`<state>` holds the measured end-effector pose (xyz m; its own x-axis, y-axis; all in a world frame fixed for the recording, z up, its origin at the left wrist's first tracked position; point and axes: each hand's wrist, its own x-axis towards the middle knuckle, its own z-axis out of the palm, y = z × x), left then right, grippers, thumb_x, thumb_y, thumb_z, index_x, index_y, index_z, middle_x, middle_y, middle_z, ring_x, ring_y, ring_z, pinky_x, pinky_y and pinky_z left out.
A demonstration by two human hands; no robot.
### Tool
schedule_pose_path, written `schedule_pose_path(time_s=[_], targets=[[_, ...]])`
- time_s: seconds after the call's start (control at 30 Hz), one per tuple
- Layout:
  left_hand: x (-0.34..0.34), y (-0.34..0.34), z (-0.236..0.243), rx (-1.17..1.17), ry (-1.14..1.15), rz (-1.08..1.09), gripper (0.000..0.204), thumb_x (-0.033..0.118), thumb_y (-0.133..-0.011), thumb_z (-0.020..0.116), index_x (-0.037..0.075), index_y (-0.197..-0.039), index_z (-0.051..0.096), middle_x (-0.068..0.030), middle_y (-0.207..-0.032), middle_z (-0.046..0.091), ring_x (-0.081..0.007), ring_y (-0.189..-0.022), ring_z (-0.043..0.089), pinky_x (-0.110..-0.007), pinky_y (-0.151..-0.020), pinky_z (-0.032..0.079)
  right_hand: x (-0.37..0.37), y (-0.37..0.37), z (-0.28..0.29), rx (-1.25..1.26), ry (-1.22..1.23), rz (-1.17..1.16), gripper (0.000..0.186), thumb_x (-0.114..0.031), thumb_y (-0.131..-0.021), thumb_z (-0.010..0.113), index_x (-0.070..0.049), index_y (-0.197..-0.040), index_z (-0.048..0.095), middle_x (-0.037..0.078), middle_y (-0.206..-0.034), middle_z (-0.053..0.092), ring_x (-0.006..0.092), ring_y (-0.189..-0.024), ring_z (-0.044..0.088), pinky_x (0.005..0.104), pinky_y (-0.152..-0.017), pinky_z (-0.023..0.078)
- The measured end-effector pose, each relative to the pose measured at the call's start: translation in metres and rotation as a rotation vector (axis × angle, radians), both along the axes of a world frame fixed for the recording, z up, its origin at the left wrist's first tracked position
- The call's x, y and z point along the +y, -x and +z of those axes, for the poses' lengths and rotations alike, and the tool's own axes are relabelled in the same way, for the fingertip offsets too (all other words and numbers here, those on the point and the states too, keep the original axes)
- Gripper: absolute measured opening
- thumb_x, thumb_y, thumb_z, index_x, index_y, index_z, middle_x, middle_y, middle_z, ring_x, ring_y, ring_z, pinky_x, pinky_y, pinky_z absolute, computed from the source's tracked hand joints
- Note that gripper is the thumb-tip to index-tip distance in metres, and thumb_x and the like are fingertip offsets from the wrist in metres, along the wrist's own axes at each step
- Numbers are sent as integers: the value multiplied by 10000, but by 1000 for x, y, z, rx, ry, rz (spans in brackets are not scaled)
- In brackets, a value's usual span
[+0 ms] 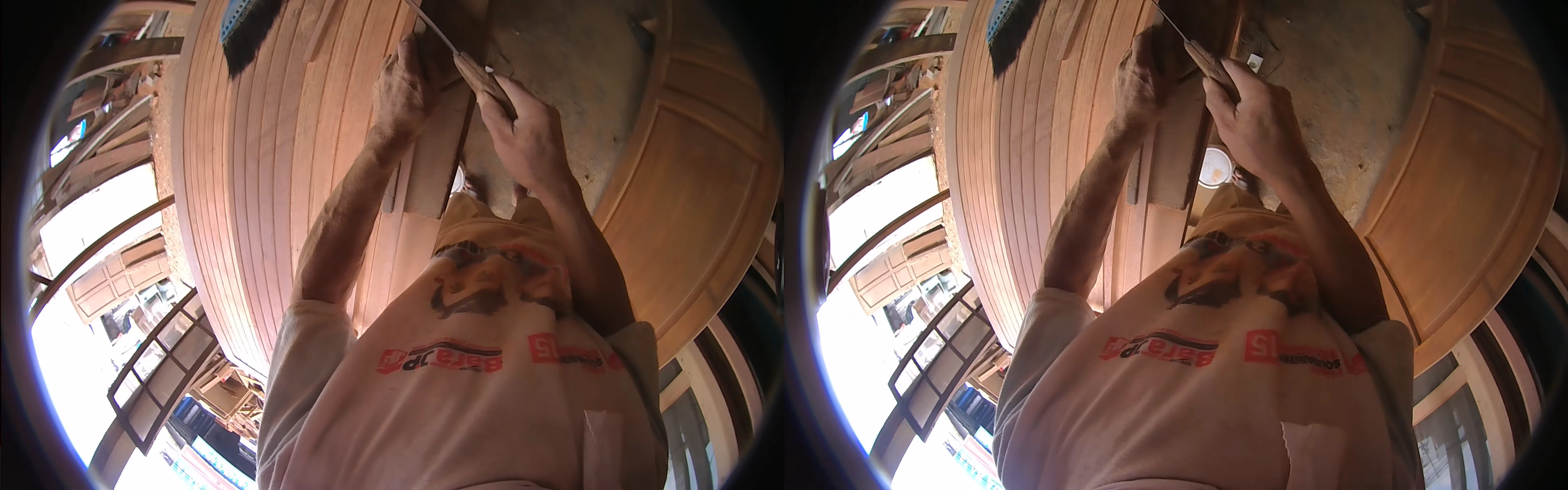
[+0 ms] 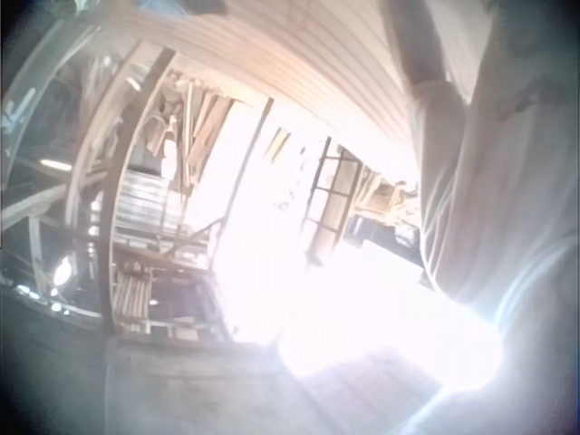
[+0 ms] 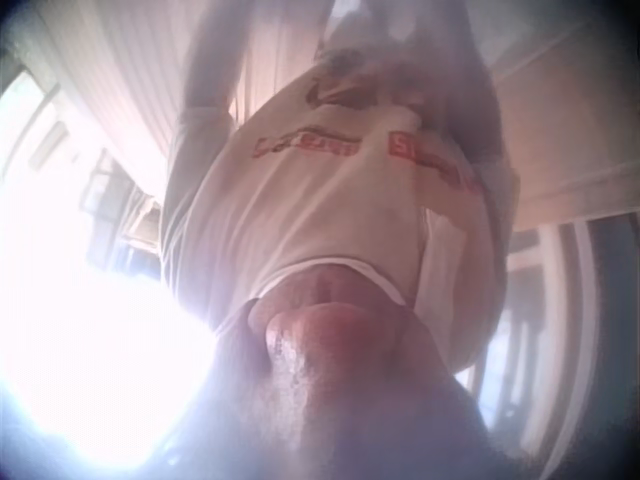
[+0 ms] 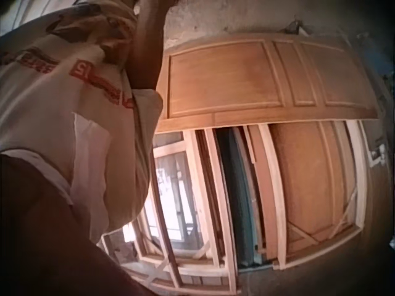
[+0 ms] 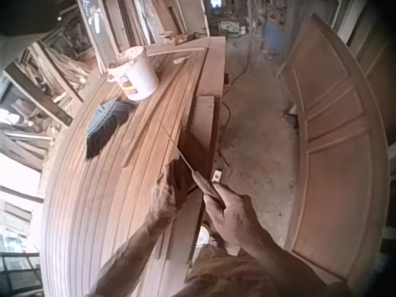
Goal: The person fits and cuts a thin wood trim piece to the edge of a wooden panel by hand, using a small saw to trim the length.
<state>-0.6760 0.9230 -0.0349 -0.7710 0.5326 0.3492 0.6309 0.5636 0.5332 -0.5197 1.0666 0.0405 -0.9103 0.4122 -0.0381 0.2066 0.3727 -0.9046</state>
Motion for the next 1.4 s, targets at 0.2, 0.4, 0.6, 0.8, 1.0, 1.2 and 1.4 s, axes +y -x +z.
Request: schedule_pose_path(time_s=[0.2,0.4,0.6,0.8,1.0,1.2,1.4], targets=[[-8,-3,-2,37,-31,-54,319,191,-1005,623,21,-1248,506,-273,-985,718,-496,-892,705,-574,-726,579,-20,-67,-4,41,176,-88,234,-183,-1055,637,-4,-1200,677,230,-805,696,349,-729,748,422,-629,546],[4,-3,4,-12,25,10,277,188,-1009,601,43,-1226,508,-276,-984,716,-517,-869,697,-600,-712,568,-4,-2,9,-77,7,0,258,-186,-1061,630,-12,-1245,680,225,-850,720,335,-762,769,419,-645,557],[0,-1,1,-34,-37,-13,298,272,-1030,621,66,-1238,566,-264,-1065,725,-499,-981,699,-584,-789,569,-24,-77,-13,114,93,-94,245,-174,-1052,644,-9,-1229,680,233,-849,715,348,-775,770,434,-657,560],[3,0,0,-2,7,-8,293,197,-1000,623,32,-1223,529,-258,-1025,716,-496,-929,697,-575,-779,575,-11,-6,-1,11,-38,-27,265,-167,-1055,640,-5,-1263,672,232,-879,734,337,-817,784,416,-675,572],[-11,-3,-4,-36,-27,-39,379,285,-1028,625,46,-1306,530,-279,-1150,709,-516,-1033,684,-577,-857,576,-23,-81,-11,67,142,-98,246,-165,-1047,648,-14,-1239,675,241,-867,722,379,-804,766,428,-667,562],[5,-5,9,-16,-7,-20,270,168,-1018,596,28,-1228,501,-279,-984,709,-503,-895,703,-595,-734,569,-6,-10,7,-117,0,1,310,-170,-1057,632,4,-1313,658,260,-1008,734,337,-921,784,422,-718,576],[-4,3,-14,26,-78,-32,314,225,-1020,640,65,-1280,565,-248,-1059,730,-493,-951,708,-581,-809,577,-25,-95,-8,70,79,-78,298,-184,-1053,646,5,-1283,657,229,-912,725,398,-867,754,444,-690,558]])
